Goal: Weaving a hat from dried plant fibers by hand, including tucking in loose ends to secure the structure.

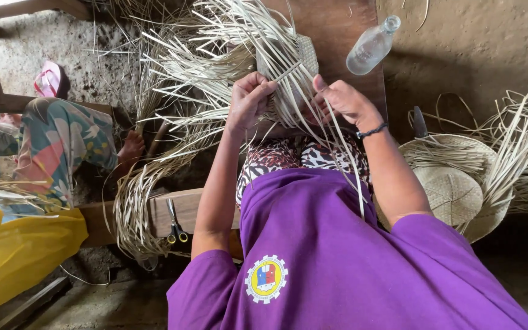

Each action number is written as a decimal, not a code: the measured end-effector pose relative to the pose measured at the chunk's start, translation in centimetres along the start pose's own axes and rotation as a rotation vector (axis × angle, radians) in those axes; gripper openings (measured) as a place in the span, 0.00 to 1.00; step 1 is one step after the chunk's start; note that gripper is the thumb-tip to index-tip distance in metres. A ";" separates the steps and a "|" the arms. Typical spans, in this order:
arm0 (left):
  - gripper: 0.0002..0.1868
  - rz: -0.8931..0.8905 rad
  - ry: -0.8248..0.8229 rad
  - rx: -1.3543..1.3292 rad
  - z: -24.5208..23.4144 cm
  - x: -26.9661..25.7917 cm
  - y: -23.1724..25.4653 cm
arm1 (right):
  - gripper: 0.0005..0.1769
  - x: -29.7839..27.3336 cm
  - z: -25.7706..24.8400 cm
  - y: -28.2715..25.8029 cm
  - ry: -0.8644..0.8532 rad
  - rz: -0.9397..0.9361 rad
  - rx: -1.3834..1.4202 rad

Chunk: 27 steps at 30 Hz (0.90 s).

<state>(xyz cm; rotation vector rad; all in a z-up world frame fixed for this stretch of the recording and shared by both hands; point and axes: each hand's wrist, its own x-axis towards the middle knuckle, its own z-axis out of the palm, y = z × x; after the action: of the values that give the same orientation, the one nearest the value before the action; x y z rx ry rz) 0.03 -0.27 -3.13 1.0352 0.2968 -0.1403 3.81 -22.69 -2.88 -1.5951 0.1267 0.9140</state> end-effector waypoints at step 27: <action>0.13 -0.009 -0.104 -0.066 -0.5 0.4 -0.6 | 0.48 -1.2 2.4 -14.7 -0.371 -0.580 0.042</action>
<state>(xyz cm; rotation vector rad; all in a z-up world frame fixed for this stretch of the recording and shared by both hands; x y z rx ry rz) 0.20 -0.12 -3.99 0.9578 0.2099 -0.1908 9.96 -17.21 9.60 -1.2894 -0.5479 0.7202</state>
